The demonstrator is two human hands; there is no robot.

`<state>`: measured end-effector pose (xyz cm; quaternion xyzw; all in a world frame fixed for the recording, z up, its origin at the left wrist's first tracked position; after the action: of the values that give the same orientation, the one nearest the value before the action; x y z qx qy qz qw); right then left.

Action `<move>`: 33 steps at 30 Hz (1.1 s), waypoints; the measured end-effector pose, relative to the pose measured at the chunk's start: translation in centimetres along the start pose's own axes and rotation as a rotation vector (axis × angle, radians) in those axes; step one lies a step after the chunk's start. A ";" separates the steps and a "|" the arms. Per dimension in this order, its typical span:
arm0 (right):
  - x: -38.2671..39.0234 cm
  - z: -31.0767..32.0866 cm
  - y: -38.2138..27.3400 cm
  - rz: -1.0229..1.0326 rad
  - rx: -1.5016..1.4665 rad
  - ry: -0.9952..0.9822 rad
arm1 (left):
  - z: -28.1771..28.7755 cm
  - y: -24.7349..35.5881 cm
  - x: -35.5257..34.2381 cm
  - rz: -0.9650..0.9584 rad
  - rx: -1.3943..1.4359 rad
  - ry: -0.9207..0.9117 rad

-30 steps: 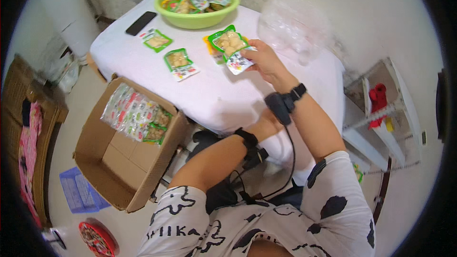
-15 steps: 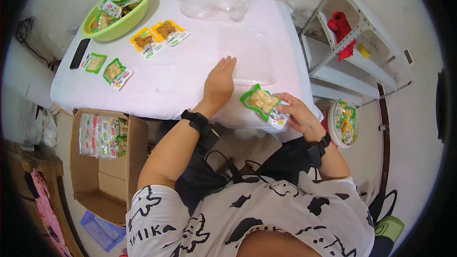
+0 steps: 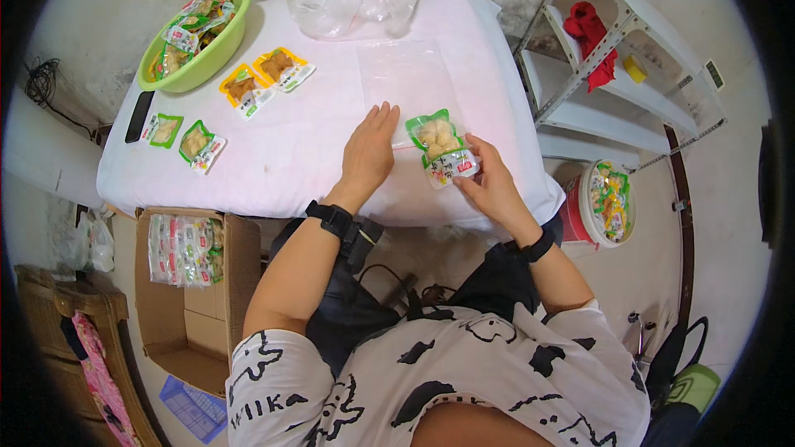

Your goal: The person places snacks into a plastic bag, seals the bag by hand, and then repeats the process with additional bags.

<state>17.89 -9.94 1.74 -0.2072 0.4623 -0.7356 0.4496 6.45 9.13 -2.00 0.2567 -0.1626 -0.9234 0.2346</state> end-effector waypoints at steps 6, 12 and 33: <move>0.3 0.0 0.0 0.452 0.647 0.064 | 0.1 0.1 0.0 -0.008 -0.041 -0.044; -1.8 -0.1 0.3 0.564 0.687 0.179 | 0.1 0.3 -0.1 -0.013 -0.031 -0.046; -6.9 -1.2 2.3 0.471 0.685 0.236 | 1.9 -1.8 0.1 -0.012 -0.152 0.036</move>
<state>21.55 -3.86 -0.08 0.1506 0.2741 -0.7427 0.5921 4.69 10.96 -1.22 0.2558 -0.0861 -0.9297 0.2507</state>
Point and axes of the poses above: each hand's wrist, its own x-axis away from the middle knuckle, its own z-axis out of the back of the hand, y = z × x, the point moved 2 cm from there along -x, towards the middle knuckle, and after that the axes turned 4 degrees about z, right-handed, at the moved point
